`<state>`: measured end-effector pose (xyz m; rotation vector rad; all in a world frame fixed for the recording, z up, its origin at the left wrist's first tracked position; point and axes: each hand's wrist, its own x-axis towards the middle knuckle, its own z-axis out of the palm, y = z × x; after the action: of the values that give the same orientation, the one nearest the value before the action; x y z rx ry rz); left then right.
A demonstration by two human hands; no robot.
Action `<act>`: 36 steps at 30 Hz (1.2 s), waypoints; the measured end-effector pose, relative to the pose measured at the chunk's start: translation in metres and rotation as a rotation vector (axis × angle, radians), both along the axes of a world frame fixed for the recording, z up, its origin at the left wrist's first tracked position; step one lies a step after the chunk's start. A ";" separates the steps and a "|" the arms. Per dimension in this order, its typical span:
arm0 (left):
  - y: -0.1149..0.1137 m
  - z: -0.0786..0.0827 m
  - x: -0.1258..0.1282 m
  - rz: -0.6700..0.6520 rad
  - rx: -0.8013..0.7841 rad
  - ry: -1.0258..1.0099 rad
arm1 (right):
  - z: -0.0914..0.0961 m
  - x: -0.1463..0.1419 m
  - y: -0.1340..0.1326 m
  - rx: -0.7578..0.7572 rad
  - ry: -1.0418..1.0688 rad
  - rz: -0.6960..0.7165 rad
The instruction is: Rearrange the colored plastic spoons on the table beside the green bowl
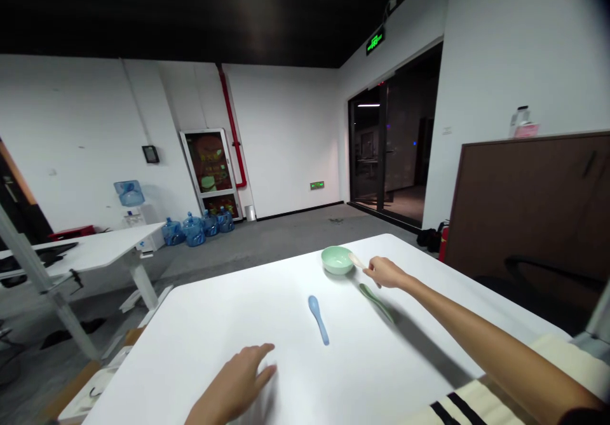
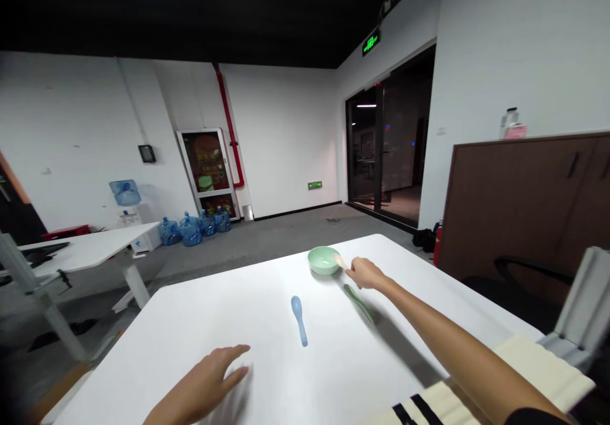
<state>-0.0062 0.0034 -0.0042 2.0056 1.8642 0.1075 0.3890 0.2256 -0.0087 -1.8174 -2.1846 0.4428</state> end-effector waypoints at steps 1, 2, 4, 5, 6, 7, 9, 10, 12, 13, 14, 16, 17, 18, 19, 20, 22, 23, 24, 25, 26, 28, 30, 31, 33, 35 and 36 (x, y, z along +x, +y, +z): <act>-0.001 0.000 0.000 -0.001 0.003 0.001 | -0.005 0.005 -0.004 -0.015 -0.012 -0.013; -0.002 0.001 0.000 -0.004 0.005 0.004 | -0.010 0.010 -0.008 -0.026 -0.028 -0.028; -0.003 0.001 0.001 -0.011 0.009 0.012 | -0.021 0.018 -0.012 -0.037 -0.070 -0.061; -0.003 0.001 0.001 -0.013 0.010 0.017 | -0.026 0.021 -0.013 -0.041 -0.094 -0.082; -0.003 0.001 0.002 -0.015 0.010 0.020 | -0.031 0.024 -0.014 -0.044 -0.118 -0.101; -0.003 0.001 0.002 -0.017 0.009 0.021 | -0.036 0.026 -0.015 -0.050 -0.142 -0.116; -0.003 0.000 0.003 -0.019 0.011 0.020 | -0.044 0.030 -0.016 -0.070 -0.179 -0.136; -0.003 0.000 0.003 -0.018 0.011 0.018 | -0.047 0.032 -0.016 -0.083 -0.191 -0.141; -0.003 -0.003 0.001 -0.013 0.016 0.011 | -0.053 0.034 -0.016 -0.109 -0.207 -0.142; -0.002 -0.005 0.000 -0.008 0.013 0.003 | -0.056 0.035 -0.016 -0.121 -0.210 -0.144; -0.002 -0.006 -0.001 -0.008 0.017 -0.003 | -0.058 0.036 -0.015 -0.130 -0.211 -0.146; 0.000 -0.010 -0.004 -0.007 0.018 -0.007 | -0.063 0.037 -0.013 -0.140 -0.213 -0.146; 0.000 -0.012 -0.005 -0.007 0.027 -0.011 | -0.065 0.037 -0.012 -0.142 -0.215 -0.144; 0.001 -0.013 -0.006 -0.006 0.030 -0.014 | -0.067 0.038 -0.012 -0.142 -0.218 -0.142; 0.001 -0.014 -0.007 -0.005 0.034 -0.016 | -0.068 0.038 -0.011 -0.142 -0.224 -0.140; 0.002 -0.014 -0.007 -0.003 0.037 -0.016 | -0.070 0.038 -0.011 -0.142 -0.231 -0.139; 0.002 -0.013 -0.006 -0.003 0.039 -0.012 | -0.071 0.038 -0.011 -0.148 -0.242 -0.142; 0.001 -0.012 -0.006 -0.003 0.039 -0.008 | -0.072 0.038 -0.011 -0.151 -0.245 -0.144; 0.001 -0.011 -0.005 -0.003 0.037 -0.004 | -0.072 0.038 -0.011 -0.154 -0.246 -0.145; 0.001 -0.010 -0.004 -0.004 0.034 0.000 | -0.072 0.038 -0.011 -0.156 -0.247 -0.147; 0.001 -0.010 -0.004 -0.006 0.033 0.005 | -0.072 0.037 -0.011 -0.159 -0.245 -0.148; 0.000 -0.009 -0.003 -0.011 0.029 0.011 | -0.071 0.037 -0.011 -0.164 -0.241 -0.148; 0.001 -0.010 -0.003 -0.011 0.027 0.010 | -0.069 0.036 -0.012 -0.175 -0.237 -0.152; 0.001 -0.011 -0.004 -0.008 0.027 0.008 | -0.068 0.036 -0.013 -0.178 -0.237 -0.152; 0.002 -0.012 -0.005 0.000 0.028 0.001 | -0.066 0.035 -0.014 -0.170 -0.243 -0.151; 0.003 -0.013 -0.006 0.004 0.035 -0.008 | -0.063 0.035 -0.015 -0.145 -0.250 -0.153; 0.003 -0.013 -0.006 0.003 0.037 -0.013 | -0.062 0.034 -0.015 -0.130 -0.252 -0.157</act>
<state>-0.0119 0.0064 -0.0174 2.0226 1.8705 0.1567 0.4231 0.2103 -0.0706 -2.2035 -2.1912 0.3443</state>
